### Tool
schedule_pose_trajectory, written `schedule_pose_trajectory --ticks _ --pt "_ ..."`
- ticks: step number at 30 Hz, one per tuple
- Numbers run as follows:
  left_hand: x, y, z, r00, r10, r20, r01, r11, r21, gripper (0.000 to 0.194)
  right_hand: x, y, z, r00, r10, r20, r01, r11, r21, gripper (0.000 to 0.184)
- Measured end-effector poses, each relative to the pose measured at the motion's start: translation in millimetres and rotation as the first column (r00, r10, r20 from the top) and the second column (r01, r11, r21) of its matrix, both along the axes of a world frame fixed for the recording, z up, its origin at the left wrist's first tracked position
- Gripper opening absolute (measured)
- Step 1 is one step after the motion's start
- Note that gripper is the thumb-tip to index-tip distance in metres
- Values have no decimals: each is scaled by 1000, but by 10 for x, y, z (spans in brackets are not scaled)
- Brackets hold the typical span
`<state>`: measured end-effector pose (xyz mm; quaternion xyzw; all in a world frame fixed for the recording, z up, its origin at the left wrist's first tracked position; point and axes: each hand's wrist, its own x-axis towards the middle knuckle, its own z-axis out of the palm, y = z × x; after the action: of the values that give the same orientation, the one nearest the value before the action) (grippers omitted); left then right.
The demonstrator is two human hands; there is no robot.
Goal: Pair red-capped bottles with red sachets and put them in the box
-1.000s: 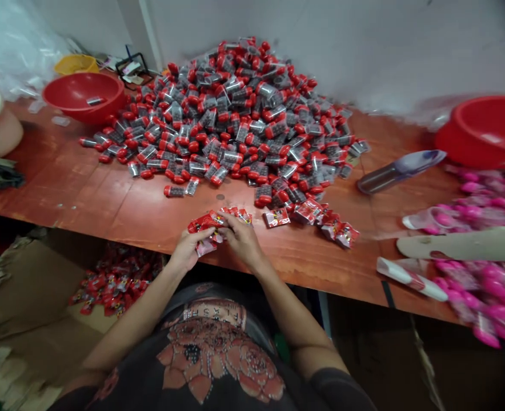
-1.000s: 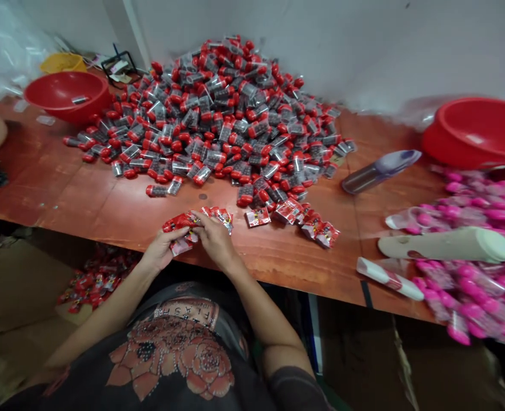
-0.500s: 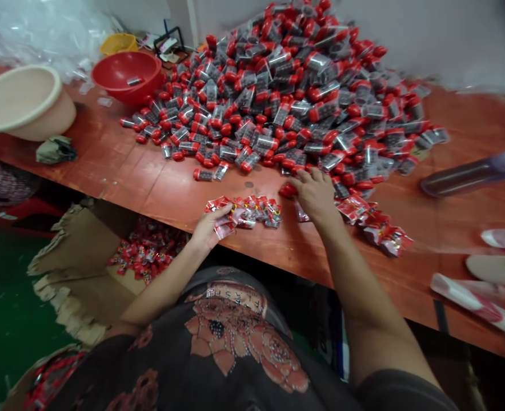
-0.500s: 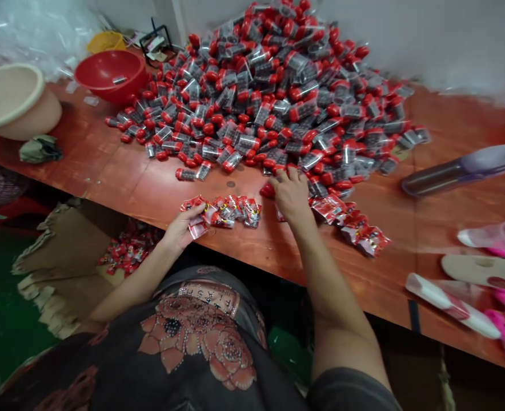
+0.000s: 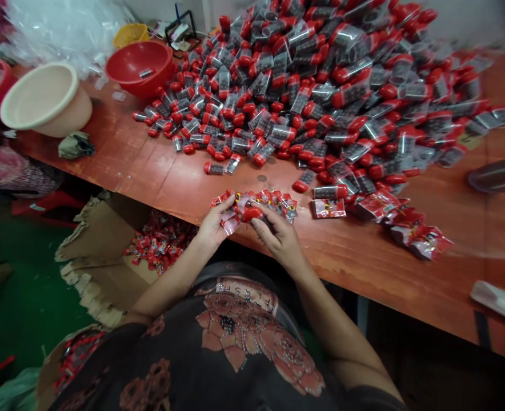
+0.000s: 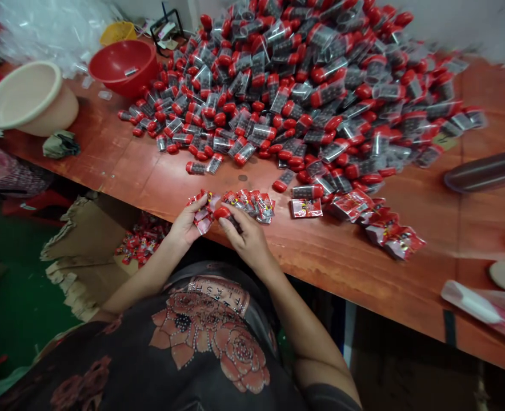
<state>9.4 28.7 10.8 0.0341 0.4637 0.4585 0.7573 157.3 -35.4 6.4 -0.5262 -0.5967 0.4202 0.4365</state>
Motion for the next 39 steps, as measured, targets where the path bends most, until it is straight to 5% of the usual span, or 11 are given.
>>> schedule_pose_trajectory --ticks 9,19,24,33,39 --pt "-28 -84 -3 999 -3 -40 7 995 99 11 -111 41 -100 987 -143 -75 141 990 -31 37" --pt "-7 -156 79 979 111 -173 -63 963 264 27 -220 6 -54 950 -148 -276 114 984 -135 42" --pt "-1 -223 127 980 70 -186 -2 940 341 28 -237 9 -36 901 -220 -375 152 967 -202 27" --pt "-5 -271 174 973 20 -229 66 930 363 29 -154 -7 -19 937 -141 -319 119 989 -88 24" --pt "-11 -308 209 973 24 -229 68 921 383 35 -223 -85 4 950 -220 -220 231 973 22 24"
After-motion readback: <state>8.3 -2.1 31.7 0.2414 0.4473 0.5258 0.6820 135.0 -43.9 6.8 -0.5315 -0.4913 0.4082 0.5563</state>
